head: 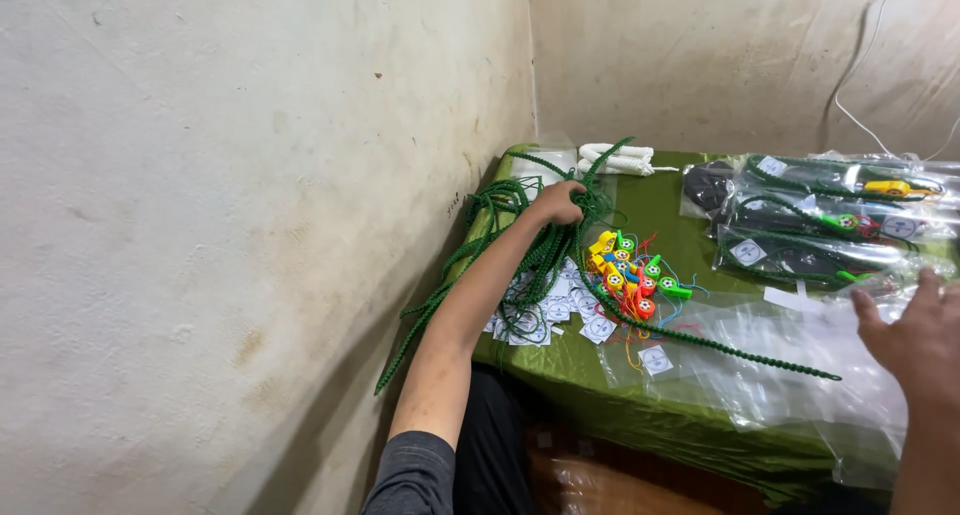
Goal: The person assembles a keychain by attaching a green braided cord to a small plastic charm. They thread the cord through the charm, tie a knot, and then place the finished keychain into a clear plastic bag.
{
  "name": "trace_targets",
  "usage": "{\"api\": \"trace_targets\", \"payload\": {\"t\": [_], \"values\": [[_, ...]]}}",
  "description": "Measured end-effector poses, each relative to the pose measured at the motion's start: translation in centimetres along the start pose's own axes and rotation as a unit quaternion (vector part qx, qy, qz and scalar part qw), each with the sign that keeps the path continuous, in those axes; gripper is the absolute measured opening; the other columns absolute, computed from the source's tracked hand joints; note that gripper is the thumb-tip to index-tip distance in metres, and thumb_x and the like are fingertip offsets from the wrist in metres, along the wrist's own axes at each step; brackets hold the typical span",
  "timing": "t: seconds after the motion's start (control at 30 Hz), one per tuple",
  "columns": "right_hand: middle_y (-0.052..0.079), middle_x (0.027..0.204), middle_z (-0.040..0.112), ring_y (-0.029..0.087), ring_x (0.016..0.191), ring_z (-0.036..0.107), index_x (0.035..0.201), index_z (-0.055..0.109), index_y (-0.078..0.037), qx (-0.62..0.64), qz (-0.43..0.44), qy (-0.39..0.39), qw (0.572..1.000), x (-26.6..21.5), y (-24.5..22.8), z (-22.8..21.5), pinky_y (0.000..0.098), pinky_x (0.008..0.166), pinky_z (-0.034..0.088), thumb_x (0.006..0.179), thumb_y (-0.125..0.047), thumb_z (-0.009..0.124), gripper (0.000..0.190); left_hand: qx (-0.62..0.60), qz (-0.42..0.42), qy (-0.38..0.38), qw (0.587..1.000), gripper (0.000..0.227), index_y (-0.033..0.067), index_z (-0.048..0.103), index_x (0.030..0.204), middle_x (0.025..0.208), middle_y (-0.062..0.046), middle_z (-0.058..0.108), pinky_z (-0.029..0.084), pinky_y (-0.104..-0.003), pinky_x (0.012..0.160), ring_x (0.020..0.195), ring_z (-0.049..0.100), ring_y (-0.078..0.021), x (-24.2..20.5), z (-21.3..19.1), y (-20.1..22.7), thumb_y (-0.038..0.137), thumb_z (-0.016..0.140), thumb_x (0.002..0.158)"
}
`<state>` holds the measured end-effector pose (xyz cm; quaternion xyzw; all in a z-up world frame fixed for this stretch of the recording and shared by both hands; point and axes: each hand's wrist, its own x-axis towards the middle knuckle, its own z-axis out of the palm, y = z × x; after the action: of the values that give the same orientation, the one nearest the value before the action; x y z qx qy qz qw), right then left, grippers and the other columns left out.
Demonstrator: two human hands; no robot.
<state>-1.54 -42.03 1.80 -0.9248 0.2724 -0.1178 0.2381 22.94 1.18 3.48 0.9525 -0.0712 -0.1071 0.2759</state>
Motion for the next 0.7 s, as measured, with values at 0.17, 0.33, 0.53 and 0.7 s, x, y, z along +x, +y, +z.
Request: {"api": "trace_targets", "payload": {"t": [0.17,0.33,0.53,0.7], "values": [[0.006,0.163,0.044,0.032,0.161,0.023,0.149,0.052,-0.017,-0.003,-0.219,-0.176,0.960,-5.7,-6.7,-3.1,0.0575,0.123,0.029,0.078,-0.056,0.071,0.083,0.063,0.024,0.052,0.996,0.080,0.0184,0.044,0.154,0.139,-0.017,0.062,0.060,-0.043,0.079,0.113,0.067,-0.0350,2.1,2.0,-1.5,0.006,0.074,0.081],[-0.004,0.168,0.032,0.031,0.165,0.011,0.155,0.040,-0.033,-0.164,-0.193,-0.234,0.939,-4.9,-5.4,-1.3,0.0667,0.123,0.021,0.071,-0.074,0.075,0.100,0.016,0.035,0.078,0.996,0.098,0.0163,0.035,0.158,0.126,-0.016,0.065,0.057,-0.044,0.088,0.110,0.066,-0.0328,1.0,1.9,-1.6,0.023,0.088,0.075],[-0.003,0.173,0.018,0.033,0.166,-0.001,0.159,0.028,-0.042,-0.195,-0.169,-0.272,0.927,-4.4,-4.1,-0.4,0.0762,0.120,0.016,0.065,-0.079,0.082,0.114,0.124,0.053,0.116,0.984,0.064,0.0072,0.051,0.134,0.136,-0.021,0.048,0.054,-0.049,0.094,0.120,0.055,-0.0409,-0.1,2.9,-2.5,0.030,0.082,0.083],[-0.004,0.170,0.027,0.031,0.165,0.009,0.155,0.038,-0.036,-0.192,-0.250,-0.244,0.917,-5.9,-5.5,1.0,0.0625,0.129,0.014,0.071,-0.078,0.077,0.102,0.191,0.025,0.094,0.977,0.045,0.0053,0.066,0.108,0.145,-0.024,0.048,0.055,-0.057,0.096,0.138,0.041,-0.0447,-2.5,2.6,-1.9,0.049,0.064,0.096]]}}
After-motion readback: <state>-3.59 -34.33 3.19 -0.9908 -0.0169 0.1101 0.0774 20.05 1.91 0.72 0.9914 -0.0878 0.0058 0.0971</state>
